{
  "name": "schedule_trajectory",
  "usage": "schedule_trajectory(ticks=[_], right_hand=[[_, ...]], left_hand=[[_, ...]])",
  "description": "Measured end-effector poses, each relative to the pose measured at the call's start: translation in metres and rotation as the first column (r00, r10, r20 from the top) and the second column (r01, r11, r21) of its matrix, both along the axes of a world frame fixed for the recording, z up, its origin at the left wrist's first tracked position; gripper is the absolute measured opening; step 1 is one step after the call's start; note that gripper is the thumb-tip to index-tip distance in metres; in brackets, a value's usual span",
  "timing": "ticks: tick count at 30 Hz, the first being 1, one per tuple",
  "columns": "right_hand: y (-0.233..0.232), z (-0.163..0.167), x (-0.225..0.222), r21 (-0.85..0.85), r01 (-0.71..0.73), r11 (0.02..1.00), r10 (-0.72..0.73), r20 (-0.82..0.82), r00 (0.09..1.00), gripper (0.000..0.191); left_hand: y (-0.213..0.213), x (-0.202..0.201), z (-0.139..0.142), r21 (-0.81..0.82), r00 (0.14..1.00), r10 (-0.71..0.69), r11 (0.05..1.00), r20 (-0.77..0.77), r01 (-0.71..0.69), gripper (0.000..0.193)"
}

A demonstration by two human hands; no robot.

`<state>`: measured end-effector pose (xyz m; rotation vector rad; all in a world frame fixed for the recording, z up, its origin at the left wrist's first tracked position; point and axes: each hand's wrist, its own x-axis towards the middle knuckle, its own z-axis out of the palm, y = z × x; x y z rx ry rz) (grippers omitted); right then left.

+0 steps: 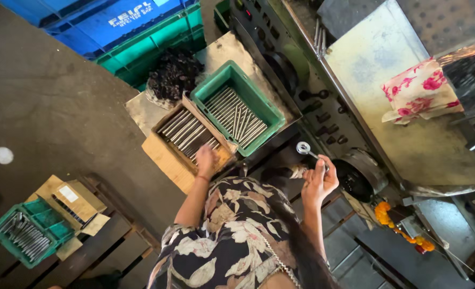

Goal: The person repeatedly picks up metal rods from a green bin, places them into a grinding machine, and operates the machine to grind the rod ends. After each grind, the person removes the rod and places it into a cardboard box. The process is repeated for multiple rods.

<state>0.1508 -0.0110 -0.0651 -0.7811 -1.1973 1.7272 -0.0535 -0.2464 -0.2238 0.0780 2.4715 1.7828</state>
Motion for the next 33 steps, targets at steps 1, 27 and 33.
schedule_trajectory(ticks=[1, 27, 33], right_hand=[[0.001, -0.003, 0.002, -0.019, 0.003, 1.0, -0.003, 0.004, 1.0, 0.02], [-0.004, -0.022, 0.012, 0.055, 0.074, 0.996, -0.083, 0.202, 0.976, 0.022], [0.0, -0.024, 0.02, 0.127, 0.151, 0.98, -0.176, 0.22, 0.96, 0.022]], left_hand=[[-0.016, 0.0, -0.002, 0.185, 0.867, 0.075, 0.964, 0.493, -0.189, 0.018], [-0.009, 0.03, 0.027, -0.09, 0.979, -0.019, 0.995, 0.203, 0.037, 0.045], [0.028, 0.018, 0.046, -0.007, 0.976, -0.171, 0.985, -0.135, 0.172, 0.027]])
